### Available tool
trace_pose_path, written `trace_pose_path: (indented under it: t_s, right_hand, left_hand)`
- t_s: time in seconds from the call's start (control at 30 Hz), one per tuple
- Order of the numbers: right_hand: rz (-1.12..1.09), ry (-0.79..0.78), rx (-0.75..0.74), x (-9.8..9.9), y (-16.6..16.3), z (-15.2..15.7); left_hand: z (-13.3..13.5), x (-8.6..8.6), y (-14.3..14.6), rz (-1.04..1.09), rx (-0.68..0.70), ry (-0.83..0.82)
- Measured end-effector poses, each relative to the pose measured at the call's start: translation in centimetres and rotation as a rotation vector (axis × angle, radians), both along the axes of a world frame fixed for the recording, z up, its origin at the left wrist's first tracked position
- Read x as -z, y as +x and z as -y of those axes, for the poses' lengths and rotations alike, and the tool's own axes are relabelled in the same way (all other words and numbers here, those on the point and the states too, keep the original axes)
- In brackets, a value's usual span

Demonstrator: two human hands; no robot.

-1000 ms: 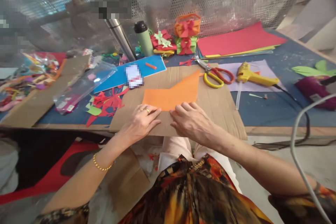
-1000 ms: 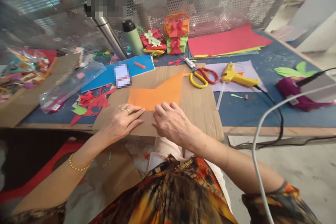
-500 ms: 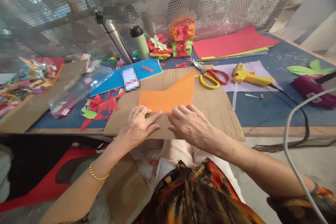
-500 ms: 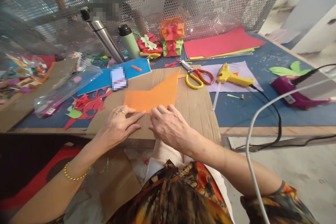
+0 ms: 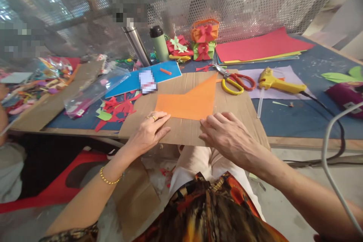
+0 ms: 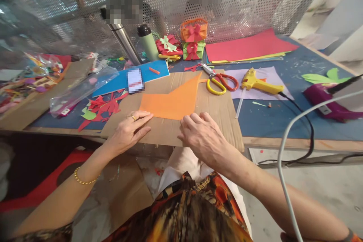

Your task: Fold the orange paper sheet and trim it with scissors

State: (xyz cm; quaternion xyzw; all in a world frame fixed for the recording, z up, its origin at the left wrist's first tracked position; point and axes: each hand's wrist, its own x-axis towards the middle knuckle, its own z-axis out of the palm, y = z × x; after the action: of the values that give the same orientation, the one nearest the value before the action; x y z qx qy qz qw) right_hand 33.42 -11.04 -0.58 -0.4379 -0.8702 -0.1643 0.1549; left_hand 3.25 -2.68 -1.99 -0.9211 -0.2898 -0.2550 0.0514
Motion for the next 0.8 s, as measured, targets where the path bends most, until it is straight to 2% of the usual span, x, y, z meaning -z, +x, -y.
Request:
trace_pose_path:
  t_s: [0.1, 0.2, 0.33, 0.6, 0.8]
  right_hand:
    - [0.005, 0.009, -0.001, 0.1, 0.1, -0.1]
    - [0.008, 0.032, 0.005, 0.3, 0.2, -0.2]
    - [0.02, 0.005, 0.014, 0.2, 0.2, 0.0]
    - [0.012, 0.03, 0.003, 0.4, 0.2, -0.2]
    - [0.008, 0.065, 0.016, 0.9, 0.2, -0.2]
  left_hand:
    - [0.0, 0.3, -0.8, 0.024, -0.002, 0.058]
    - [0.2, 0.6, -0.8, 0.031, -0.061, 0.103]
    - [0.5, 0.6, -0.3, 0.037, -0.119, 0.064]
    - [0.6, 0.4, -1.2, 0.047, -0.111, -0.031]
    - [0.7, 0.9, -1.4, 0.044, -0.151, 0.035]
